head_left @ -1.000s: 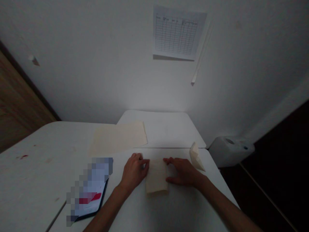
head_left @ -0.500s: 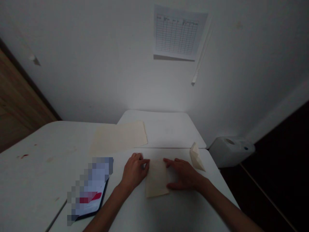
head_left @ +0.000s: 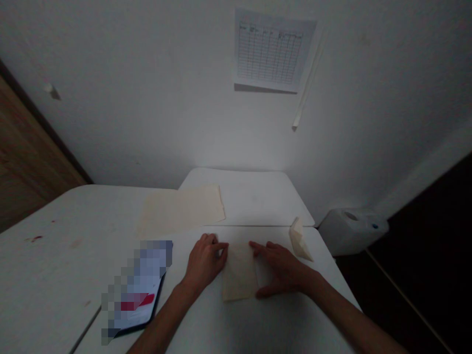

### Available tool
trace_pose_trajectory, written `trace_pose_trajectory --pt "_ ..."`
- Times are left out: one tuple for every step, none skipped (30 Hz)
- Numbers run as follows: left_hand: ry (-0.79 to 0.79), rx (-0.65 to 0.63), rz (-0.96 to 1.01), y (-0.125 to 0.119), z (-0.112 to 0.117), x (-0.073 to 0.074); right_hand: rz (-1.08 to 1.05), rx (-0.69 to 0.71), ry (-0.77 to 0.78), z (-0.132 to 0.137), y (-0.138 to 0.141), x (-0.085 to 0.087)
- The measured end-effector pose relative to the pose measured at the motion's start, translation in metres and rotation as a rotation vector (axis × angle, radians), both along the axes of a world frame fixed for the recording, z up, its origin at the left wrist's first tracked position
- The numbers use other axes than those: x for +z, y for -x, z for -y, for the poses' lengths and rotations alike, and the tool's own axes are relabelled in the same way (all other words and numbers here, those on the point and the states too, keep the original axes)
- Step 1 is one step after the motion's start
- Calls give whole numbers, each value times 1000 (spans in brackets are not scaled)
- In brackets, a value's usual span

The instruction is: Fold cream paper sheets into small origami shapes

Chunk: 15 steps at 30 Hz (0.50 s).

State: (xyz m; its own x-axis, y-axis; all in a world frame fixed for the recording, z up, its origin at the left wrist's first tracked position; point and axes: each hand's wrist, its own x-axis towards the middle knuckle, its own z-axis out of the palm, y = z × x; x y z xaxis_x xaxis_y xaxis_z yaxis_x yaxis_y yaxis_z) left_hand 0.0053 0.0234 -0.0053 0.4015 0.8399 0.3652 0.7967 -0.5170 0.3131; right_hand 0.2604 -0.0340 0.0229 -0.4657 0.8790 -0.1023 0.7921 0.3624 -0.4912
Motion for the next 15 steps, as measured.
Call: trace_pose_trajectory --pt "-7 2 -5 0 0 0 -9 4 -1 0 0 1" --pt "-16 2 -12 0 0 1 -18 8 -3 0 1 2" --pt "-27 -2 -21 0 0 1 -25 8 -5 1 1 3" --pt "-40 -13 -30 1 1 2 -29 4 -5 1 1 4" --pt "-55 -33 -38 1 1 3 -29 0 -3 1 2 5" --pt "-76 -61 -43 1 2 4 -28 -5 -2 2 2 6" --pt "-98 -94 -43 1 4 4 -28 -10 -4 2 2 6" --pt "-120 -132 -40 1 6 4 -29 -11 -7 2 2 5" --pt "-138 -170 -37 -1 8 3 -33 -9 -13 2 2 5" --pt "-150 -203 -37 -2 11 2 -38 -4 -21 1 2 5" --pt "-155 -232 -41 -5 14 0 -42 1 -28 1 2 4" --pt "-153 -255 -54 -8 17 -1 -46 4 -34 1 2 4" --pt "-148 -274 -72 -11 20 -3 -46 6 -35 1 2 3" --pt "-136 -298 -95 -14 23 -5 -45 7 -35 1 2 3" --pt "-122 -326 -117 -16 26 -6 -44 5 -34 1 3 3"
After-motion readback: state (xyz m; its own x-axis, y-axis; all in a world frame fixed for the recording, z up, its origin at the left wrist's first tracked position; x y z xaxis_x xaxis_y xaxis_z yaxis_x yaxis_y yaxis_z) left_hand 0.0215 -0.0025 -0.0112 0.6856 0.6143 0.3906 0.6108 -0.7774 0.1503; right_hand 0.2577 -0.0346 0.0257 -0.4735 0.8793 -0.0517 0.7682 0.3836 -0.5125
